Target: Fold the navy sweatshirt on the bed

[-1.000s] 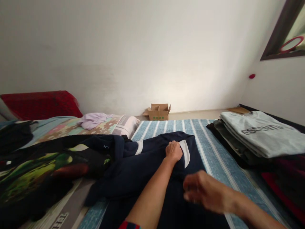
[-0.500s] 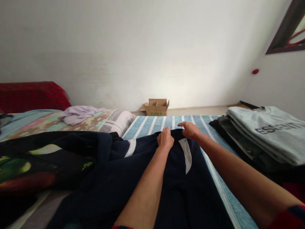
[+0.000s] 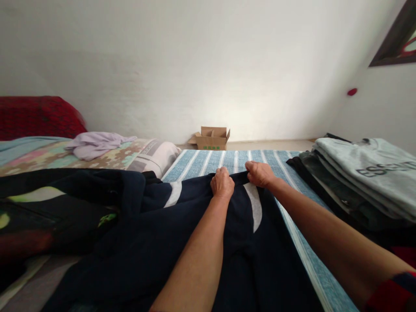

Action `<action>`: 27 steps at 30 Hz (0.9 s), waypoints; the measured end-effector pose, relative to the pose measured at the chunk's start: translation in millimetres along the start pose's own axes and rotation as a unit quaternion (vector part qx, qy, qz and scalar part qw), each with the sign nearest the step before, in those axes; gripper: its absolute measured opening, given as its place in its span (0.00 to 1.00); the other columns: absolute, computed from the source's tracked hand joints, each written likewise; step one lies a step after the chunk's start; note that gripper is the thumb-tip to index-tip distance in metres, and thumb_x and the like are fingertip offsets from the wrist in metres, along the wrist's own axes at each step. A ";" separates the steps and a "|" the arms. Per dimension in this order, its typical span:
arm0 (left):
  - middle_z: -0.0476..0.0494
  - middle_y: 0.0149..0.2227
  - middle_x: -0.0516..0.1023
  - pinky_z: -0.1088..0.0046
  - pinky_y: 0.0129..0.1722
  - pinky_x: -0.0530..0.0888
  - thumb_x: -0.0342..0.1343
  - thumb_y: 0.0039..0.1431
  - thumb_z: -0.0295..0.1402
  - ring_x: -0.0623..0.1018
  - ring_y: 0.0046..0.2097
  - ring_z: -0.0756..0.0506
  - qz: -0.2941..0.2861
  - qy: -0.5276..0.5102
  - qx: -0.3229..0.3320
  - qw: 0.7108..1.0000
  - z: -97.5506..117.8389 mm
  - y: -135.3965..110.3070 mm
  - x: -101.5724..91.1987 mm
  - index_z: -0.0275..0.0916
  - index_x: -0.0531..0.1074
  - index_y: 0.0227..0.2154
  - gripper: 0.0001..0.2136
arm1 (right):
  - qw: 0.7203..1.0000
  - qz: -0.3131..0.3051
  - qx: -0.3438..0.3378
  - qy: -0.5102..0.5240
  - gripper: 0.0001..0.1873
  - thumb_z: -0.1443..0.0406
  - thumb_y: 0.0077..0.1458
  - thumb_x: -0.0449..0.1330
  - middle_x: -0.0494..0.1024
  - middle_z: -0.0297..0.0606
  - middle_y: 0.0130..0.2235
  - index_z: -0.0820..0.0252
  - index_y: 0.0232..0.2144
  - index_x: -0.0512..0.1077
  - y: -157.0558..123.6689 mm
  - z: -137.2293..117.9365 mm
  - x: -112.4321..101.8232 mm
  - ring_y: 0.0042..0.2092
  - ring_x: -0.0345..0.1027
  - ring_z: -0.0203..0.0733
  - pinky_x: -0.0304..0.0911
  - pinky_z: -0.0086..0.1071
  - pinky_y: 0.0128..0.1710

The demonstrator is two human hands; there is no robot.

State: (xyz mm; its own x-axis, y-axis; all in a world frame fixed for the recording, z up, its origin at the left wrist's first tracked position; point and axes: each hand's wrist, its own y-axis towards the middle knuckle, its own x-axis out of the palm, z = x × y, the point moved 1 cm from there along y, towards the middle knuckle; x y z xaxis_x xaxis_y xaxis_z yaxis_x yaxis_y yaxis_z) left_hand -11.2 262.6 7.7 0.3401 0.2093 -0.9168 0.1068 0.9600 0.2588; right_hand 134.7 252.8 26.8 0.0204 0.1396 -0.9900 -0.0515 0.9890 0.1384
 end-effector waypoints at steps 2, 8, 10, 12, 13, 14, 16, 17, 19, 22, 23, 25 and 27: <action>0.40 0.44 0.72 0.70 0.42 0.71 0.47 0.57 0.27 0.75 0.44 0.43 -0.003 0.000 0.002 1.000 0.2 -0.3 0.4 0.38 0.67 0.40 0.09 | 1.000 0.009 -0.015 -0.013 0.15 0.70 0.54 0.48 0.73 0.46 0.45 0.61 0.43 0.67 -1.7 -0.4 -2.0 0.44 0.68 0.46 0.58 0.32 0.38; 0.41 0.42 0.74 0.68 0.40 0.71 0.46 0.56 0.25 0.76 0.42 0.43 -0.004 -0.013 0.027 1.000 -1.0 -4.5 -0.6 0.40 0.68 0.38 0.10 | 0.999 0.002 -0.044 -0.025 0.14 0.72 0.52 0.48 0.73 0.43 0.43 0.60 0.39 0.69 -8.6 2.5 0.1 0.44 0.67 0.45 0.57 0.30 0.36; 0.42 0.42 0.75 0.68 0.40 0.70 0.47 0.54 0.24 0.76 0.42 0.43 -0.003 -0.021 0.014 1.000 -2.3 -4.9 -2.3 0.41 0.70 0.37 0.10 | 0.999 -0.001 -0.048 -0.021 0.14 0.72 0.51 0.49 0.73 0.42 0.42 0.59 0.38 0.69 -10.3 3.6 1.0 0.42 0.67 0.44 0.56 0.30 0.34; 0.42 0.40 0.76 0.69 0.39 0.70 0.50 0.52 0.26 0.76 0.42 0.43 -0.008 -0.037 -0.005 0.999 -4.1 -3.6 -4.1 0.41 0.71 0.35 0.09 | 0.999 -0.007 -0.049 -0.013 0.14 0.73 0.49 0.49 0.74 0.41 0.41 0.59 0.36 0.70 -10.7 5.0 1.1 0.40 0.68 0.43 0.55 0.30 0.32; 0.42 0.39 0.77 0.70 0.38 0.70 0.52 0.51 0.28 0.77 0.42 0.42 -0.016 -0.049 -0.014 0.999 -5.1 -2.4 -4.9 0.40 0.72 0.34 0.08 | 0.999 -0.013 -0.049 -0.007 0.14 0.73 0.48 0.50 0.75 0.40 0.40 0.59 0.35 0.70 -10.4 5.9 0.8 0.39 0.68 0.43 0.55 0.29 0.32; 0.42 0.37 0.78 0.71 0.37 0.70 0.53 0.50 0.31 0.77 0.41 0.42 -0.025 -0.064 -0.020 0.997 -6.3 -1.0 -5.3 0.40 0.73 0.33 0.07 | 0.999 -0.020 -0.048 -0.001 0.14 0.73 0.47 0.51 0.75 0.39 0.38 0.58 0.35 0.71 -9.8 6.9 0.3 0.38 0.68 0.42 0.55 0.29 0.31; 0.41 0.34 0.78 0.71 0.35 0.69 0.53 0.51 0.36 0.77 0.39 0.42 -0.035 -0.094 -0.023 0.995 -8.7 1.9 -5.5 0.38 0.75 0.30 0.09 | 0.998 -0.037 -0.046 0.016 0.14 0.73 0.44 0.52 0.76 0.37 0.34 0.58 0.33 0.71 -7.7 8.6 -1.2 0.35 0.68 0.40 0.54 0.28 0.29; 0.40 0.33 0.79 0.72 0.34 0.69 0.52 0.51 0.38 0.77 0.39 0.42 -0.035 -0.107 -0.022 0.993 -10.0 3.2 -5.2 0.37 0.76 0.29 0.11 | 0.998 -0.045 -0.046 0.025 0.14 0.72 0.43 0.53 0.76 0.36 0.33 0.58 0.33 0.72 -6.2 8.9 -2.2 0.34 0.68 0.39 0.54 0.27 0.28; 0.38 0.32 0.79 0.73 0.34 0.68 0.51 0.52 0.36 0.77 0.37 0.43 -0.025 -0.126 -0.020 0.991 -12.6 5.4 -3.5 0.36 0.77 0.28 0.12 | 0.996 -0.054 -0.047 0.045 0.14 0.71 0.43 0.54 0.77 0.35 0.33 0.58 0.35 0.72 -2.3 7.6 -3.8 0.33 0.68 0.38 0.54 0.26 0.27; 0.40 0.31 0.80 0.76 0.33 0.68 0.52 0.49 0.30 0.78 0.36 0.45 -0.015 -0.152 -0.021 0.988 -16.1 7.8 0.1 0.35 0.77 0.28 0.09 | 0.995 -0.049 -0.047 0.070 0.17 0.68 0.49 0.53 0.77 0.36 0.39 0.57 0.42 0.72 6.5 0.4 -4.1 0.38 0.69 0.38 0.57 0.25 0.31; 0.40 0.31 0.80 0.76 0.33 0.68 0.53 0.48 0.29 0.78 0.36 0.45 -0.014 -0.162 -0.021 0.987 -17.0 8.5 1.0 0.35 0.77 0.29 0.09 | 0.995 -0.046 -0.046 0.075 0.18 0.67 0.51 0.52 0.77 0.37 0.42 0.58 0.45 0.71 9.9 -2.9 -3.3 0.40 0.69 0.39 0.58 0.25 0.33; 0.41 0.31 0.80 0.77 0.32 0.68 0.55 0.46 0.28 0.78 0.35 0.46 -0.023 -0.176 -0.024 0.984 -18.6 10.0 1.8 0.35 0.77 0.28 0.07 | 0.995 -0.050 -0.045 0.080 0.19 0.67 0.53 0.51 0.77 0.38 0.44 0.57 0.46 0.72 16.5 -9.3 -0.9 0.42 0.69 0.40 0.59 0.26 0.36; 0.41 0.30 0.79 0.76 0.31 0.68 0.56 0.45 0.27 0.78 0.35 0.45 -0.039 -0.185 -0.025 0.982 -19.6 11.5 1.6 0.35 0.77 0.27 0.06 | 0.994 -0.064 -0.047 0.080 0.18 0.68 0.51 0.52 0.78 0.37 0.42 0.56 0.43 0.74 21.1 -14.2 1.6 0.41 0.70 0.40 0.59 0.26 0.36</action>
State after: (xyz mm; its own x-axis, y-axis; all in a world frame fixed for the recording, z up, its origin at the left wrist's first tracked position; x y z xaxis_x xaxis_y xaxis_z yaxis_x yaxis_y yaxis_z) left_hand -27.8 277.5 3.2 0.6492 0.0619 -0.7581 0.1032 0.9803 0.1684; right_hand 119.5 273.2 27.7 -0.1254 -0.0046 -0.9921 -0.1514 0.9884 0.0145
